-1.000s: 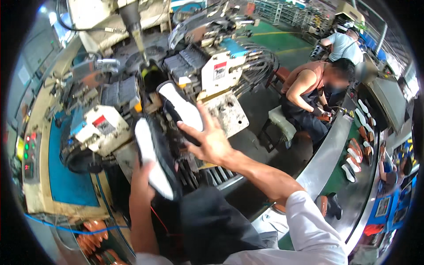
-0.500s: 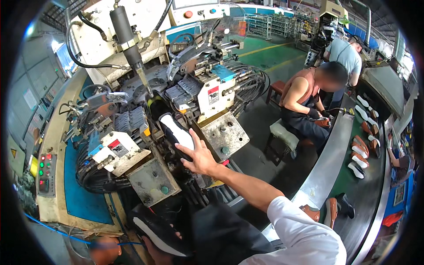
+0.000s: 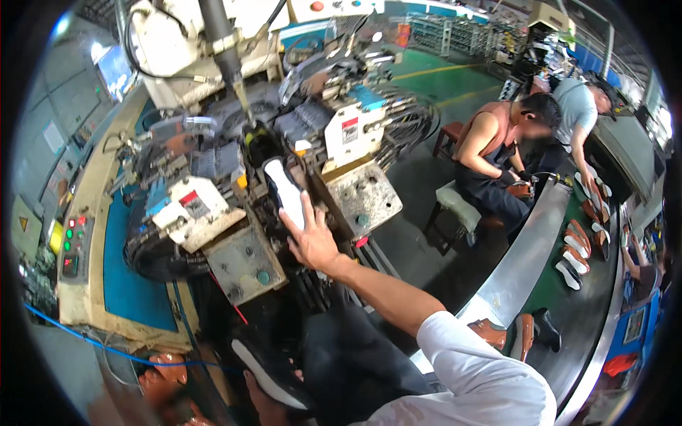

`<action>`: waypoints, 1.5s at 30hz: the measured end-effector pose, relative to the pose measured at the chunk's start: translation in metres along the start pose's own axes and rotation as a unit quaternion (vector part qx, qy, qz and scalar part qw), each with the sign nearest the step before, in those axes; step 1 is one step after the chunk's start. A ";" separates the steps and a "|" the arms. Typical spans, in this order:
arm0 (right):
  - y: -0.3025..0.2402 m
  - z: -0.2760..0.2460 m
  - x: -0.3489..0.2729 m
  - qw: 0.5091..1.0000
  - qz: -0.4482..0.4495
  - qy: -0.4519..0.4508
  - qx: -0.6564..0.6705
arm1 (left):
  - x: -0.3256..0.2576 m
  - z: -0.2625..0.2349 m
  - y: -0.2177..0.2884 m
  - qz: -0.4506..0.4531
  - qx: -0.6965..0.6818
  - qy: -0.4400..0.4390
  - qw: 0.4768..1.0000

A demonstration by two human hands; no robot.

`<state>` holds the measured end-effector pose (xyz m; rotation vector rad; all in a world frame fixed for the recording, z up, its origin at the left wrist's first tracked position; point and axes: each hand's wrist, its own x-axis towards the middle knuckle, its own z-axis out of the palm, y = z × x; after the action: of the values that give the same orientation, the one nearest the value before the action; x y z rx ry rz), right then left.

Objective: The person assembles shoes by attaching white insoles to black shoe uppers. They pick up a shoe upper and an insole, press them together, and place the assembled shoe on a conveyor belt. The process is repeated for multiple units in a factory setting.

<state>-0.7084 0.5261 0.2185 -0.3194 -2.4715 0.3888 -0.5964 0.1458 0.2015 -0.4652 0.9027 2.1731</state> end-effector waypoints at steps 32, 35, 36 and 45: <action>0.035 0.060 0.180 0.996 -0.069 -0.024 -0.043 | 0.120 0.091 -0.003 0.003 0.152 -0.093 0.984; 0.033 0.045 0.164 0.992 -0.124 0.025 -0.021 | 0.110 0.091 0.002 -0.004 0.138 -0.092 0.986; 0.021 0.039 0.137 0.991 -0.127 0.031 0.031 | 0.106 0.090 0.004 0.009 0.142 -0.082 0.987; -0.137 0.025 -0.125 0.699 0.290 -0.263 0.599 | 0.041 0.032 -0.012 0.104 0.145 0.011 0.984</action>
<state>-0.6439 0.3545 0.1808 -0.4203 -1.9183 2.4590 -0.6169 0.1942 0.1951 -0.2594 1.3075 2.1739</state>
